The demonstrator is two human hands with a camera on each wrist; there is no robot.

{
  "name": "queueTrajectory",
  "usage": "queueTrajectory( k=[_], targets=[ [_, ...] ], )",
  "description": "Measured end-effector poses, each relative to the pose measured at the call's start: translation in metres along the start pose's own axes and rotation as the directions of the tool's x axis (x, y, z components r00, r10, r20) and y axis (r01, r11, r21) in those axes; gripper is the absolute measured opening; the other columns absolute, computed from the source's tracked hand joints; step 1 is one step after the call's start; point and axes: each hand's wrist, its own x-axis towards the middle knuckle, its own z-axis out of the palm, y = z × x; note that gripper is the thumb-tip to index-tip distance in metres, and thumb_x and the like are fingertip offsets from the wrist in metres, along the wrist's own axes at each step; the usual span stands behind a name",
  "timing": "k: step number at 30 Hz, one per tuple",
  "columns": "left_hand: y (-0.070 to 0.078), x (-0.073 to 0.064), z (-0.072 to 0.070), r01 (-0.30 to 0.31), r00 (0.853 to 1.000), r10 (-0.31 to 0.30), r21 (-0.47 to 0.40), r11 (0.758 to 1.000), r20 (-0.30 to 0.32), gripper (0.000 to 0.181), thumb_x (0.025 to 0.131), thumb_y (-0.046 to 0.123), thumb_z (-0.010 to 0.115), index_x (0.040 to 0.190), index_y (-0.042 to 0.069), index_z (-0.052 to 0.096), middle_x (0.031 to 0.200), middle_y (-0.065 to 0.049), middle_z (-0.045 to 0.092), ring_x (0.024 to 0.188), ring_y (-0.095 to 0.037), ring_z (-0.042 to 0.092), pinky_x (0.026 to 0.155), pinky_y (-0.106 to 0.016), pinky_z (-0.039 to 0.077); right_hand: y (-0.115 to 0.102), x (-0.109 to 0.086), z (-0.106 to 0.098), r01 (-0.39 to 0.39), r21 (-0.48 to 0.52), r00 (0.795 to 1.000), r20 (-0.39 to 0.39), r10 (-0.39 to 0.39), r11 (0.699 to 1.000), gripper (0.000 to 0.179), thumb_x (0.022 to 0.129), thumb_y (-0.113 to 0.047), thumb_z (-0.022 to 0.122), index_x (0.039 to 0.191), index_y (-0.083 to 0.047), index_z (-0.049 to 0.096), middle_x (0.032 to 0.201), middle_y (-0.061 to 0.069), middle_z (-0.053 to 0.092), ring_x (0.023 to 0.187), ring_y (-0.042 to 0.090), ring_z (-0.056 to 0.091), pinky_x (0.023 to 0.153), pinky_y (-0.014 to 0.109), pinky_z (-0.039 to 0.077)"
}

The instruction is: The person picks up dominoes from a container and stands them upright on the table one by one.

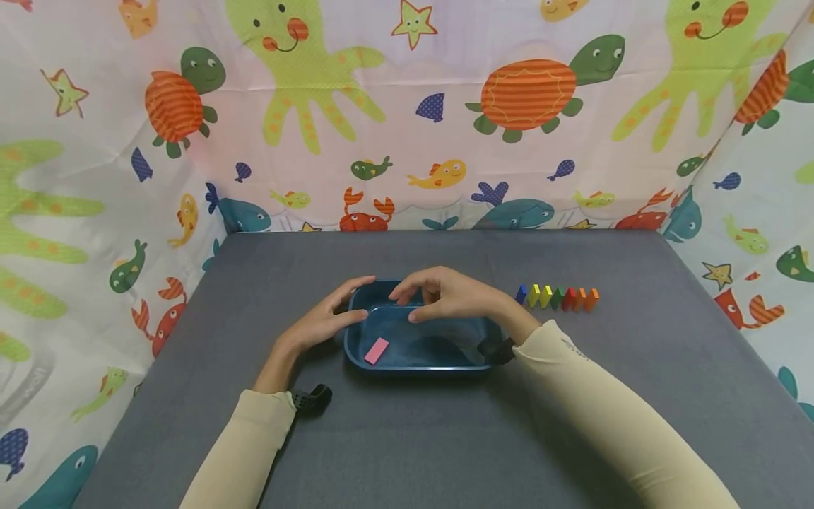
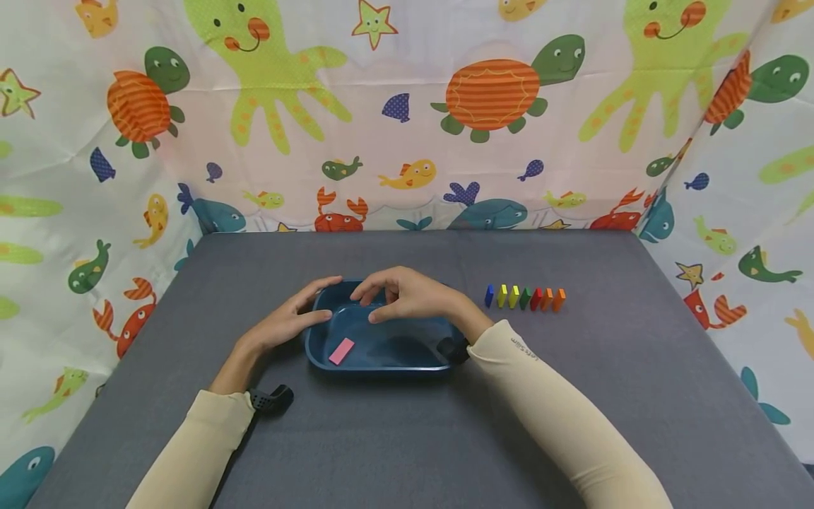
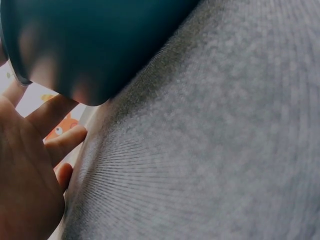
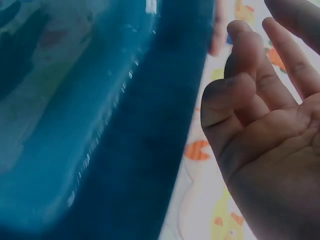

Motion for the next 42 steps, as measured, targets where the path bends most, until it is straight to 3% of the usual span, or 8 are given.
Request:
queueTrajectory(
  k=[4, 6, 13, 20, 32, 42],
  targets=[
    [0.0, 0.0, 0.0, -0.018, 1.0, 0.018, -0.001, 1.0, 0.005, 0.061, 0.101, 0.03, 0.062, 0.154, 0.043, 0.035, 0.168, 0.006, 0.026, 0.158, -0.038, 0.014, 0.119, -0.075, 0.014, 0.003, 0.013, 0.009, -0.003, 0.059, 0.998, 0.062, -0.001, 0.998, 0.044, 0.092, -0.01, 0.074, 0.135, -0.009, 0.064, 0.129, 0.02, 0.067, 0.085, 0.034, 0.069, 0.076, 0.031, 0.059],
    [0.0, -0.001, 0.0, -0.021, 1.0, 0.021, -0.005, 1.0, 0.007, 0.061, 0.101, 0.03, 0.062, 0.154, 0.043, 0.035, 0.167, 0.006, 0.027, 0.158, -0.037, 0.014, 0.12, -0.075, 0.014, 0.006, 0.018, 0.013, -0.003, 0.079, 0.995, 0.096, -0.005, 0.997, 0.044, 0.093, -0.009, 0.073, 0.136, -0.009, 0.063, 0.131, 0.022, 0.065, 0.092, 0.03, 0.071, 0.081, 0.033, 0.061],
    [0.0, 0.0, -0.001, -0.044, 0.999, 0.044, -0.011, 0.999, 0.011, 0.062, 0.1, 0.031, 0.062, 0.156, 0.038, 0.035, 0.167, 0.007, 0.027, 0.158, -0.037, 0.014, 0.119, -0.075, 0.013, 0.012, 0.03, 0.023, -0.057, 0.103, 0.981, 0.19, 0.037, 0.993, 0.045, 0.093, -0.006, 0.071, 0.137, -0.005, 0.061, 0.131, 0.02, 0.065, 0.098, 0.022, 0.071, 0.087, 0.033, 0.06],
    [-0.002, -0.001, -0.001, -0.06, 0.998, 0.06, -0.021, 0.998, 0.017, 0.061, 0.101, 0.03, 0.061, 0.156, 0.039, 0.035, 0.168, 0.008, 0.026, 0.158, -0.039, 0.013, 0.118, -0.077, 0.014, 0.016, 0.036, 0.033, -0.092, 0.16, 0.968, 0.247, 0.05, 0.983, 0.043, 0.094, -0.001, 0.069, 0.136, -0.002, 0.061, 0.129, 0.019, 0.067, 0.106, 0.028, 0.071, 0.09, 0.033, 0.06],
    [-0.001, -0.001, 0.0, -0.075, 0.997, 0.076, -0.032, 0.997, 0.019, 0.062, 0.101, 0.027, 0.06, 0.156, 0.037, 0.035, 0.168, 0.007, 0.026, 0.158, -0.039, 0.013, 0.117, -0.077, 0.014, 0.016, 0.043, 0.04, -0.107, 0.236, 0.957, 0.288, 0.035, 0.966, 0.04, 0.094, 0.004, 0.067, 0.134, 0.002, 0.062, 0.132, 0.023, 0.065, 0.118, 0.036, 0.066, 0.095, 0.034, 0.059],
    [-0.001, -0.001, -0.001, -0.062, 0.998, 0.062, -0.035, 0.997, 0.018, 0.061, 0.101, 0.029, 0.06, 0.156, 0.039, 0.035, 0.168, 0.008, 0.025, 0.158, -0.039, 0.013, 0.117, -0.078, 0.015, 0.015, 0.037, 0.034, -0.134, 0.208, 0.948, 0.313, 0.064, 0.969, 0.042, 0.094, 0.005, 0.066, 0.135, 0.0, 0.061, 0.134, 0.021, 0.065, 0.122, 0.035, 0.065, 0.099, 0.034, 0.058]
  ],
)
